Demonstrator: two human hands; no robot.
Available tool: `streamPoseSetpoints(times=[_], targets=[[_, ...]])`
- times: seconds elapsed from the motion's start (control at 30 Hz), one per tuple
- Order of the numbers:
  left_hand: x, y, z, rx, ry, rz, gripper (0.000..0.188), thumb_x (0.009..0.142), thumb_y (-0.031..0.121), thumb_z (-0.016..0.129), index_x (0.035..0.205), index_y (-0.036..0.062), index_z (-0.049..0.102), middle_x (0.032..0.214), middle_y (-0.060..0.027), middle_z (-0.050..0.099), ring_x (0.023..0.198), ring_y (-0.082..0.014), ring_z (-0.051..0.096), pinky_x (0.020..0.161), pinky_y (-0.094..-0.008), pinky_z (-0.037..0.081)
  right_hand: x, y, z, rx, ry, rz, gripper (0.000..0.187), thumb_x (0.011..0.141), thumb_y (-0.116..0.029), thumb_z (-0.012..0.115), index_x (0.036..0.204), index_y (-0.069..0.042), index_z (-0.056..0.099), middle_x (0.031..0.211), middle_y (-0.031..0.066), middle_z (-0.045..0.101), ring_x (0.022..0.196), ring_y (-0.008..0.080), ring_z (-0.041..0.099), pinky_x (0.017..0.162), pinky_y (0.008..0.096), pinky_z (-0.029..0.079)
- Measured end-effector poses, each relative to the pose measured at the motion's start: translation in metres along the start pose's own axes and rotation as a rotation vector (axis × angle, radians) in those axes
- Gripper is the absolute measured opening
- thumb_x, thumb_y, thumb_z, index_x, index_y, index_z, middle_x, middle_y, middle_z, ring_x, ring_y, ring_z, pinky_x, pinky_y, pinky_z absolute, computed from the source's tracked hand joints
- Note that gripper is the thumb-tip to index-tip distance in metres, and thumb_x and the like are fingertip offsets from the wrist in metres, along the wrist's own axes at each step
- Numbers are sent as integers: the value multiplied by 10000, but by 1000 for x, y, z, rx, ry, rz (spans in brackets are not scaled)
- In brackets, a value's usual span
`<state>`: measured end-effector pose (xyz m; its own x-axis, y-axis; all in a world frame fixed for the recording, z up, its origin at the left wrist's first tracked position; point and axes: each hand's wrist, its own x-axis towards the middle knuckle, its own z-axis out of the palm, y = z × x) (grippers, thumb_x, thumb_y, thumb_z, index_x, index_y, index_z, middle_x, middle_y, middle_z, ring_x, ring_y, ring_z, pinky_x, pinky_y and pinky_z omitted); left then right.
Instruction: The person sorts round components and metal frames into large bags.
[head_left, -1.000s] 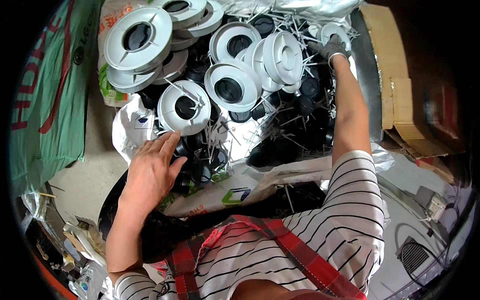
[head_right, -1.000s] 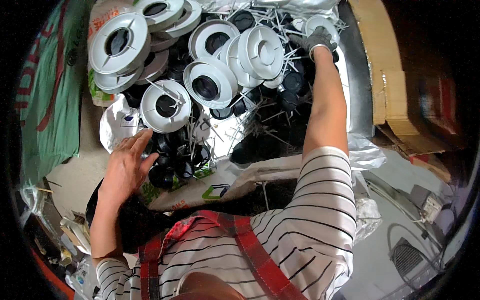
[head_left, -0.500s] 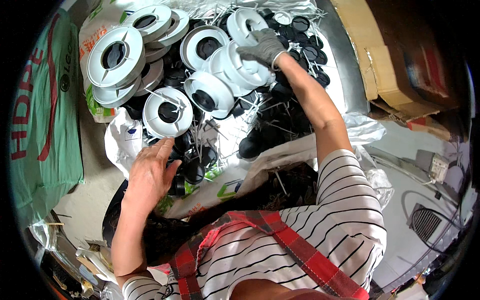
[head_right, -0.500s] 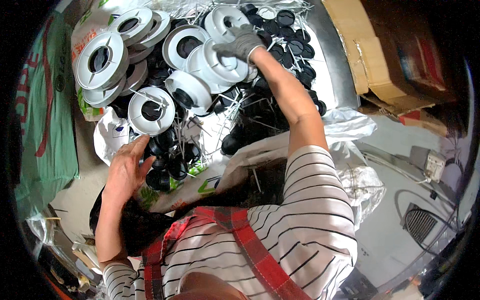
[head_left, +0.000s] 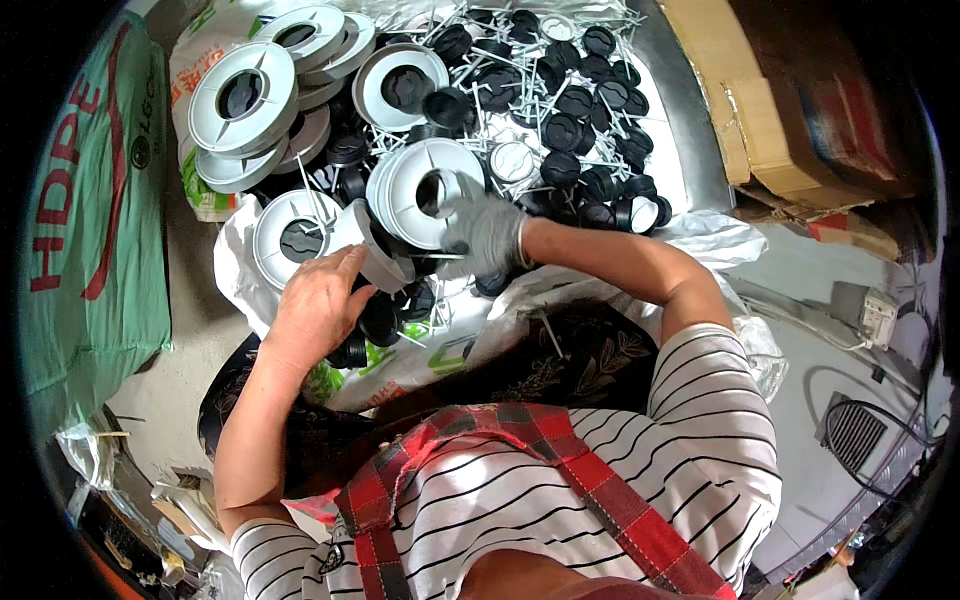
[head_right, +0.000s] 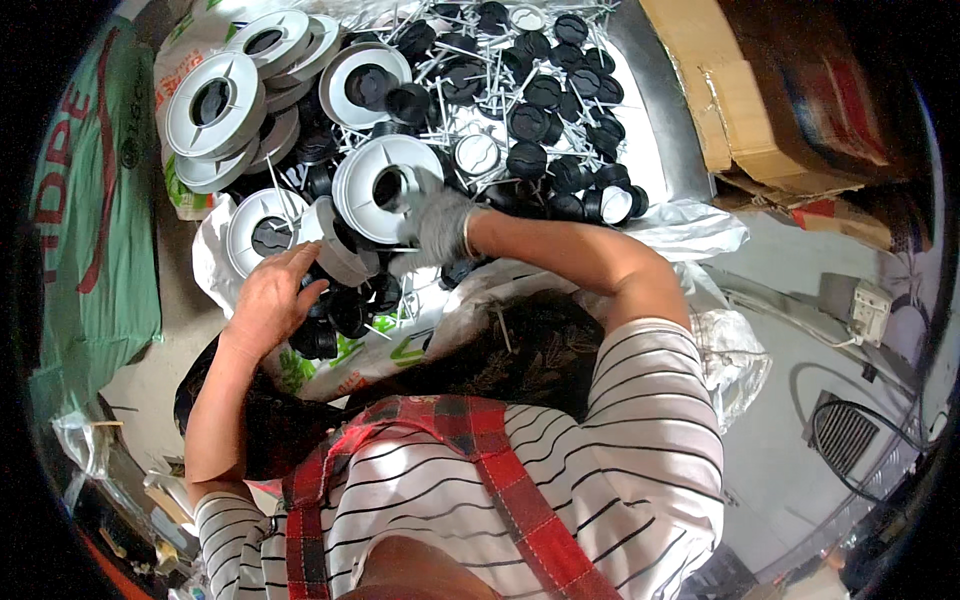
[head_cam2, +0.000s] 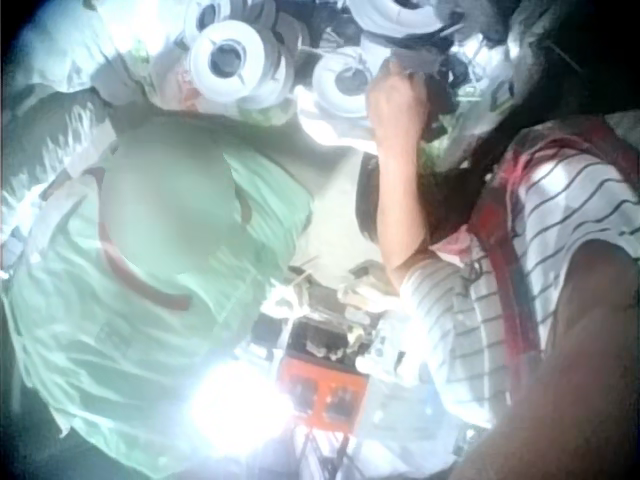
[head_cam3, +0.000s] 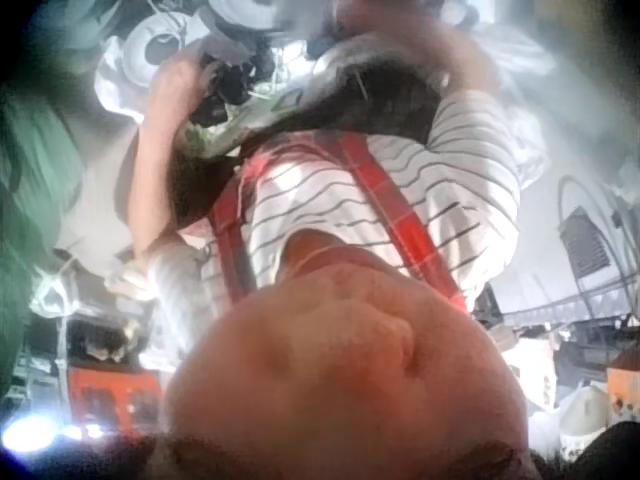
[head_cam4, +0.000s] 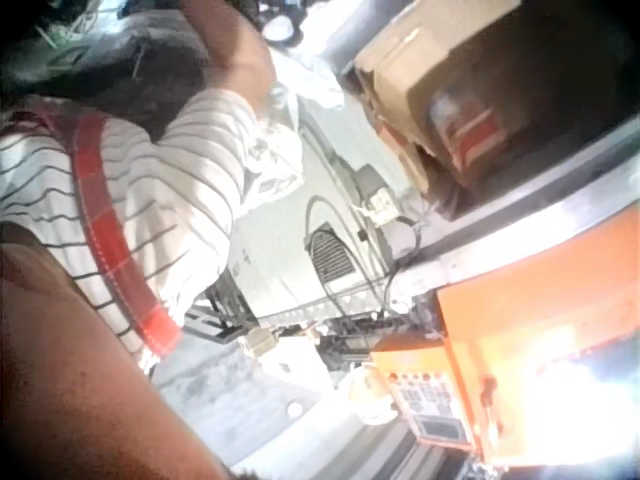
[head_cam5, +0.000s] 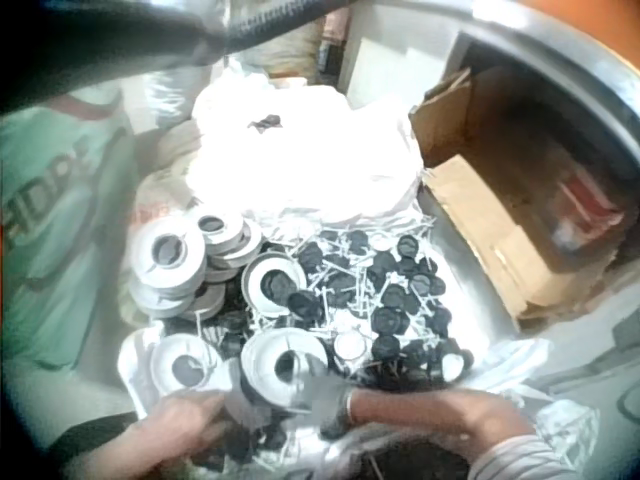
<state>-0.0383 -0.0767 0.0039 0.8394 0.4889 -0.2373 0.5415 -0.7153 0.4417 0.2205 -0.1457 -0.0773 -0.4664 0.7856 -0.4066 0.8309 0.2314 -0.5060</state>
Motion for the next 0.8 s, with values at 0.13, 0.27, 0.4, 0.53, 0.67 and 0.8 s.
streamPoseSetpoints(times=[0.13,0.27,0.4,0.53,0.67,0.8], targets=[[-1,2,-5,54,-34,-26,456,768,157,683,1154,-32,528,1107,-183,601,983,-314,595,873,-379,459,-7,71,10,84,471,-554,169,817,-203,587,923,-111,682,972,101,652,914,260,607,802,360,481],[-3,4,-3,-5,-53,-23,481,782,167,670,1203,-9,516,1163,-186,582,1012,-343,574,896,-396,452,-2,142,-46,429,514,506,432,771,-449,606,887,-38,675,877,128,664,793,250,628,699,351,490],[-2,3,-1,21,-69,-27,485,798,191,652,1218,-4,511,1178,-178,577,1021,-341,571,909,-399,439,57,170,-27,113,164,517,557,667,-482,676,974,-18,657,1029,202,641,949,328,618,838,365,479],[-4,0,-1,2,-26,9,496,792,184,654,1219,-20,504,1182,-194,570,1037,-338,563,914,-400,433,98,155,22,60,148,631,1143,572,-495,752,1419,6,170,1402,268,333,1311,347,341,1055,374,327],[-5,9,-6,-32,-54,18,492,783,170,657,1212,-22,510,1169,-207,570,1043,-341,557,918,-401,426,115,160,37,215,-18,723,1007,601,-488,728,1378,-25,286,1245,269,515,1180,398,494,970,429,411],[-5,9,-8,3,-10,60,480,780,162,656,1202,-21,520,1163,-182,575,1024,-328,561,918,-398,425,113,158,77,253,-5,540,785,716,-426,673,1304,-13,356,1194,281,525,1093,388,527,915,407,435]])
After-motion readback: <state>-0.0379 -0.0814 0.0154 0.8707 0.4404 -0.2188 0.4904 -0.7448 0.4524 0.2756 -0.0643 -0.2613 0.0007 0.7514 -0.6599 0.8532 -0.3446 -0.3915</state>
